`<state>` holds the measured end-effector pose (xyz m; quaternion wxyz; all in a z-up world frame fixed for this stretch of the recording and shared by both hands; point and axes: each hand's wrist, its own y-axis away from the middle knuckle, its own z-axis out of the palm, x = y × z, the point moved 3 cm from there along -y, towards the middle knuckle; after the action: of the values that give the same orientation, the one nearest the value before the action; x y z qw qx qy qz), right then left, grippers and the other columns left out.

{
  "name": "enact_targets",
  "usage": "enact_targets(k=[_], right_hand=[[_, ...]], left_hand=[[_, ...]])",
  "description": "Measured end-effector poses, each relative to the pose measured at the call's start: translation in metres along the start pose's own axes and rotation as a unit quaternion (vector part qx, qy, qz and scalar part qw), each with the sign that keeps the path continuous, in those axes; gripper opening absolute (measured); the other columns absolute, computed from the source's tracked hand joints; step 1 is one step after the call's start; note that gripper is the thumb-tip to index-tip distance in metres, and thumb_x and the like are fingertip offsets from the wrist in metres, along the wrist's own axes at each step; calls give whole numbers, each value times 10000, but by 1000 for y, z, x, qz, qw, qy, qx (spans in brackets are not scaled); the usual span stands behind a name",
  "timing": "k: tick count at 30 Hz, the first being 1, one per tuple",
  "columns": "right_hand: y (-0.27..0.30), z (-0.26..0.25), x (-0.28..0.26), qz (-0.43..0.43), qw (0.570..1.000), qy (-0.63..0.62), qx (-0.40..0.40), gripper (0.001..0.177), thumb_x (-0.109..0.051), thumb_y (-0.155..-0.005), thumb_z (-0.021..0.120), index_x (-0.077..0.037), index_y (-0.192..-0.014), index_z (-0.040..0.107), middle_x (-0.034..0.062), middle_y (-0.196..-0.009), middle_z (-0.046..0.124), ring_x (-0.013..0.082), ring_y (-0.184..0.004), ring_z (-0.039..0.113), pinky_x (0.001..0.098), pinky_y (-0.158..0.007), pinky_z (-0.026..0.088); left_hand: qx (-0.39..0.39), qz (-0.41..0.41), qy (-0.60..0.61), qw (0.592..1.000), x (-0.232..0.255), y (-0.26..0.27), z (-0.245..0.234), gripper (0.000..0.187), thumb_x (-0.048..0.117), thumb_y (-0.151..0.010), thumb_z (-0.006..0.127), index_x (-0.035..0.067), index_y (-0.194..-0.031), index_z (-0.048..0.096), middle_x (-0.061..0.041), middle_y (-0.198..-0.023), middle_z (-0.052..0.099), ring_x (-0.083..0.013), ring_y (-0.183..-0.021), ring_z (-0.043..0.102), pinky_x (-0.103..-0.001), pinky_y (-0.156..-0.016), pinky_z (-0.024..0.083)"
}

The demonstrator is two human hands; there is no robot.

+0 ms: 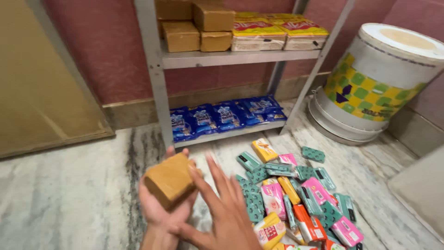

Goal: The person sits on the floor and organizes various soap bars and detergent packets. They pick up brown soap bars and place them on a metal shelf, then handle smaller wrapped soaps and detergent packets, arranging them on the floor and shelf.

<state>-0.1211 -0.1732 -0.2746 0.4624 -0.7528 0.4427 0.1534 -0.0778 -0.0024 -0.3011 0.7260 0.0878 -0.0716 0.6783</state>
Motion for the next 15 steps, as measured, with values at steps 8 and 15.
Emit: enact_targets(k=[8, 15], right_hand=[[9, -23, 19, 380, 458, -787, 162, 580, -573, -899, 531, -159, -1289, 647, 155, -1249, 657, 361, -1070, 633, 517, -896, 517], [-110, -198, -6, 22, 898, -394, 195, 498, -388, -959, 529, -133, -1379, 612, 180, -1385, 635, 340, -1239, 610, 473, -1022, 486]], left_hand=[[-170, 58, -569, 803, -25, -1, 47, 729, 625, -994, 374, 84, -1441, 572, -141, -1589, 480, -271, -1473, 425, -458, -1186, 334], [106, 15, -89, 990, 14, -16, 2, 879, 745, -889, 347, 121, -1495, 471, -143, -1531, 505, -316, -1394, 465, -566, -1153, 358]])
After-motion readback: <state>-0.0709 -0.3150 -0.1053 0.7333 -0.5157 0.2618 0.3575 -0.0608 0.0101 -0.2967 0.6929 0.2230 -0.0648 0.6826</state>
